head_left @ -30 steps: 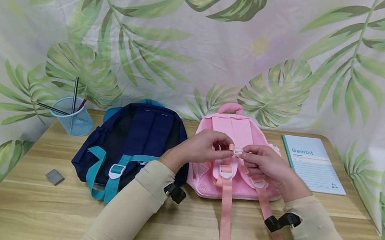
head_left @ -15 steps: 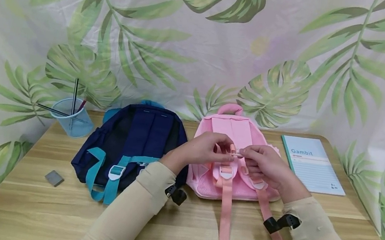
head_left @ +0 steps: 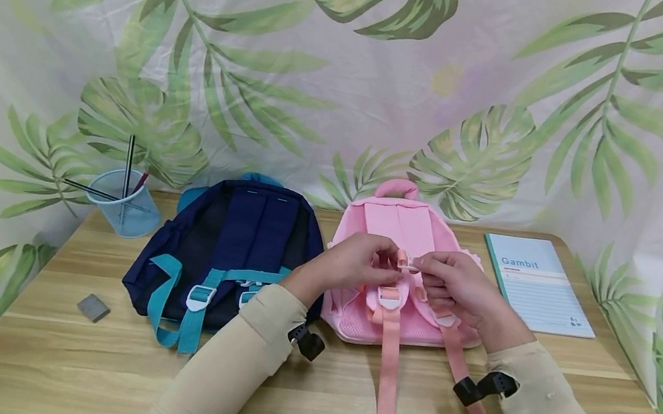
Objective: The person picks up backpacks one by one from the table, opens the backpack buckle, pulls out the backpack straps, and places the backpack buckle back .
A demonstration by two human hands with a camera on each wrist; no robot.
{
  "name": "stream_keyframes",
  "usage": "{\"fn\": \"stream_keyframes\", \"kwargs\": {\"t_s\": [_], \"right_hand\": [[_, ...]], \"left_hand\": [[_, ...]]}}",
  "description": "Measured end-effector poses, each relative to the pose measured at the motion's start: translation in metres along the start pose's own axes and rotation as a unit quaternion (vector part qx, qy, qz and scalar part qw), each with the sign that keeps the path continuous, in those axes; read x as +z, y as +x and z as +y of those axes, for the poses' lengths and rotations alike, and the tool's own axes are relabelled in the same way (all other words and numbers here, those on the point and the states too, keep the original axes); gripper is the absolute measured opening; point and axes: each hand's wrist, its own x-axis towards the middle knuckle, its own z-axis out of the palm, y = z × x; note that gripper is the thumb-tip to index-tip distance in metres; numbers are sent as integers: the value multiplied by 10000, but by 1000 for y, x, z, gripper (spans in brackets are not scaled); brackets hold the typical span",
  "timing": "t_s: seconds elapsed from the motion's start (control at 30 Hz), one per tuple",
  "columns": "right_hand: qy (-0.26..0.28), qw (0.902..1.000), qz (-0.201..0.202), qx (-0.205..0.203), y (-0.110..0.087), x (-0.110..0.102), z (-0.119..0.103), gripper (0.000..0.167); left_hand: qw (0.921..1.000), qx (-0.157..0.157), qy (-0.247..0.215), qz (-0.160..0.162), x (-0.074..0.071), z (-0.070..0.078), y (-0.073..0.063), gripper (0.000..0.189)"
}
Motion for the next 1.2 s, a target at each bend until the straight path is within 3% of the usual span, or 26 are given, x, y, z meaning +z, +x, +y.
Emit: {"fn": "stream_keyframes", "kwargs": {"t_s": [0.47, 0.73, 0.97, 1.07, 1.2], "right_hand": [[186, 9996, -79, -183, -6, 3, -8, 26], [578, 9958, -260, -662, -5, 5, -8, 35], [399, 9975, -136, -560, -7, 6, -11, 31], [224, 9986, -84, -481, -7, 5, -11, 30], [17, 9989, -46, -476, -6, 5, -10, 29]], "left_hand": [[9998, 56, 169, -72, -1, 0, 1, 16], [9992, 32, 381, -87, 3, -3, 2, 17], [9990, 75, 420, -149, 1, -1, -1, 19], [9994, 187, 286, -53, -2, -1, -3, 23], [9976, 635, -88, 256, -6, 1, -6, 27]]}}
